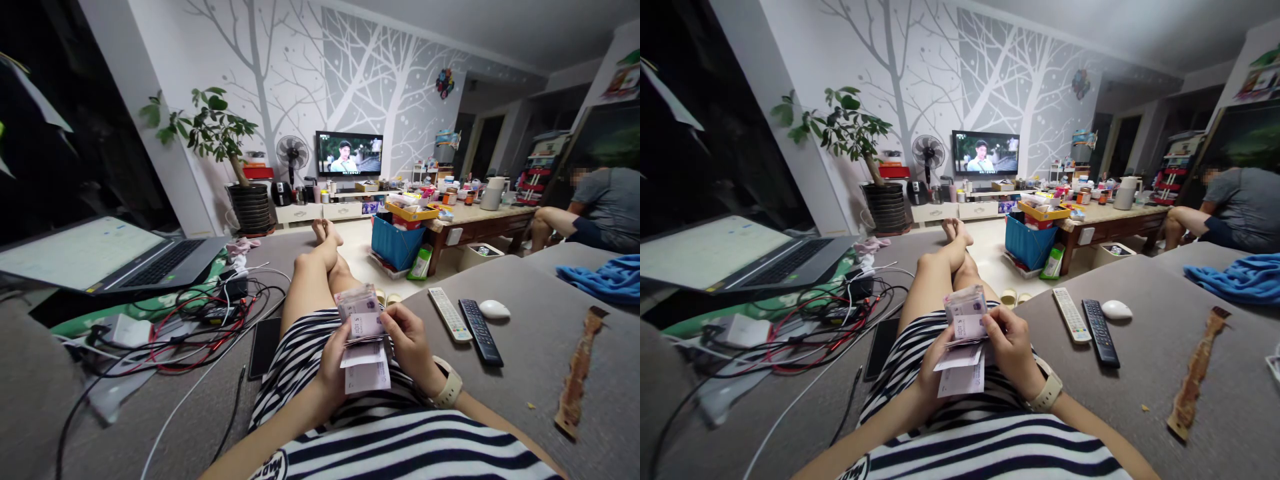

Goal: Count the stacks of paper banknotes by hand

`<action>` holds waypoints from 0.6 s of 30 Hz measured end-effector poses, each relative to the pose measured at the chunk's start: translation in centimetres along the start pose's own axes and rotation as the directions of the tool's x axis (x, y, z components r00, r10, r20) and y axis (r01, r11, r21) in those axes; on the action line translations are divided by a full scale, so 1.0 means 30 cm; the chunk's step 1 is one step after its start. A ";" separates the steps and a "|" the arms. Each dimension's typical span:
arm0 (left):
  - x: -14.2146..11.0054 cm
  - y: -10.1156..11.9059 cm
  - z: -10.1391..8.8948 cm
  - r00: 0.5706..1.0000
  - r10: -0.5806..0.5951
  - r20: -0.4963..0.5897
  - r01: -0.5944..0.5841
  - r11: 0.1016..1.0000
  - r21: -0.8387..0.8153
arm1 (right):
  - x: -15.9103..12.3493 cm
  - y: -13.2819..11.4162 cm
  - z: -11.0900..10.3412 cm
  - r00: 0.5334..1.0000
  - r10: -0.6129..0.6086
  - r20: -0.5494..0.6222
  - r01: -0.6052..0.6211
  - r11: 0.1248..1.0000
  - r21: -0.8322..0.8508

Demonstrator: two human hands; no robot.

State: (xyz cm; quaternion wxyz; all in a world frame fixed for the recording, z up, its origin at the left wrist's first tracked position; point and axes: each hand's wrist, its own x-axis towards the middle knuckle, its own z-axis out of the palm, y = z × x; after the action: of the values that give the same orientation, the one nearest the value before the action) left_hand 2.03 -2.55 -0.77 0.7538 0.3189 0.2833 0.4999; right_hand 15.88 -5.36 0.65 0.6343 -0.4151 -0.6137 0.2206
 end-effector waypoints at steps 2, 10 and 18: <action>0.001 0.002 0.001 1.000 -0.011 0.009 0.011 1.000 -0.011 | 0.000 0.001 0.000 1.000 0.005 -0.002 -0.005 1.000 0.013; 0.004 0.001 -0.003 0.999 0.012 0.030 -0.013 1.000 0.016 | 0.001 0.003 0.000 1.000 0.004 0.011 -0.005 1.000 0.030; -0.003 0.003 0.003 1.000 0.000 -0.006 0.000 1.000 0.010 | -0.001 0.002 0.001 1.000 0.001 0.003 -0.001 1.000 0.018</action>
State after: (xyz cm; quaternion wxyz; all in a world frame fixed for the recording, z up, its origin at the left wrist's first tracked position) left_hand 2.01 -2.63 -0.61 0.7513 0.3213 0.2881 0.4993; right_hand 15.86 -5.34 0.58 0.6369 -0.4094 -0.6125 0.2271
